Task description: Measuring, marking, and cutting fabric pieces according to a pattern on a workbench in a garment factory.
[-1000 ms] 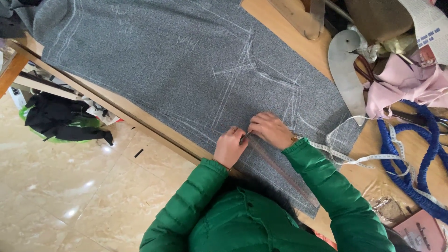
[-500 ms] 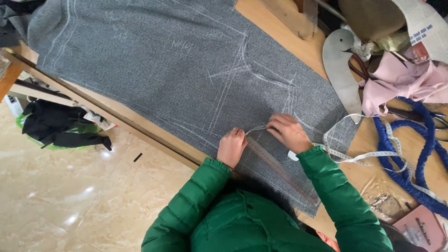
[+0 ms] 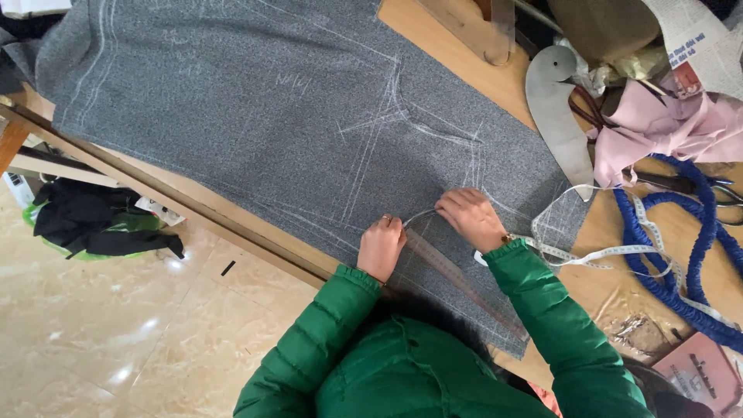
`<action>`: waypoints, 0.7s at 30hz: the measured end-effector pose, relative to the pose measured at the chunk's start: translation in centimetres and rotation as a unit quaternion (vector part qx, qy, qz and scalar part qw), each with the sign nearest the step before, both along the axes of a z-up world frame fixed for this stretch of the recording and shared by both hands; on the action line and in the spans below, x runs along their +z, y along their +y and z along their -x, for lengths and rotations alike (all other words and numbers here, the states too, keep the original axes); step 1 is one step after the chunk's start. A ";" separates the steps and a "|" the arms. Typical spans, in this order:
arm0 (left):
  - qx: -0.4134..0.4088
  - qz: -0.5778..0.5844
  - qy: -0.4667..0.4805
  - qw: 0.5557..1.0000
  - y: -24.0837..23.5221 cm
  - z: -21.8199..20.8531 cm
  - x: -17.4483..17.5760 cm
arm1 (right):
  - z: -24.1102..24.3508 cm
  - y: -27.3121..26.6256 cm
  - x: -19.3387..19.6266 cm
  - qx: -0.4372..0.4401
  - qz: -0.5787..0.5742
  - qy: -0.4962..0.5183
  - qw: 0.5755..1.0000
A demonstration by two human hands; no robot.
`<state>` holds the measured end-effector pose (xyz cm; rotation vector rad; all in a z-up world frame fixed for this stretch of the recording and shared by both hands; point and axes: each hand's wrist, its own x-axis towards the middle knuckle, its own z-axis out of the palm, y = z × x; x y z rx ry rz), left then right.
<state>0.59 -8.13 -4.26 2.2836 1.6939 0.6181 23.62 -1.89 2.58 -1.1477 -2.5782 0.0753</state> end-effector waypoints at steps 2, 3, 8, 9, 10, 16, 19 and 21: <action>0.001 -0.002 0.003 1.000 0.0 -0.1 0.0 | 0.1 -0.1 -0.1 -0.001 -0.016 -0.015 1.000; 0.002 -0.004 0.006 1.000 0.0 -0.1 0.1 | 0.2 -0.2 -0.1 -0.002 -0.032 -0.030 0.999; 0.005 0.007 0.018 1.000 0.0 -0.4 -0.3 | -1.2 -1.5 0.5 -0.050 -0.024 -0.043 0.998; 0.005 0.007 0.018 1.000 0.0 -0.4 -0.1 | -1.8 -1.8 0.6 -0.072 -0.016 -0.053 0.996; 0.003 0.007 0.018 1.000 0.0 -0.3 -0.1 | -1.9 -2.0 1.1 -0.074 -0.017 -0.054 0.996; 0.006 0.010 0.014 1.000 0.0 -0.3 0.0 | -2.3 -2.0 1.2 -0.105 0.006 -0.030 0.994; 0.006 0.007 0.019 1.000 0.0 -0.4 -0.2 | -1.9 -1.3 0.5 -0.107 -0.010 -0.035 0.994; 0.010 0.024 0.040 0.999 0.0 -0.5 -0.2 | -1.7 -1.1 0.4 -0.104 -0.040 -0.058 0.992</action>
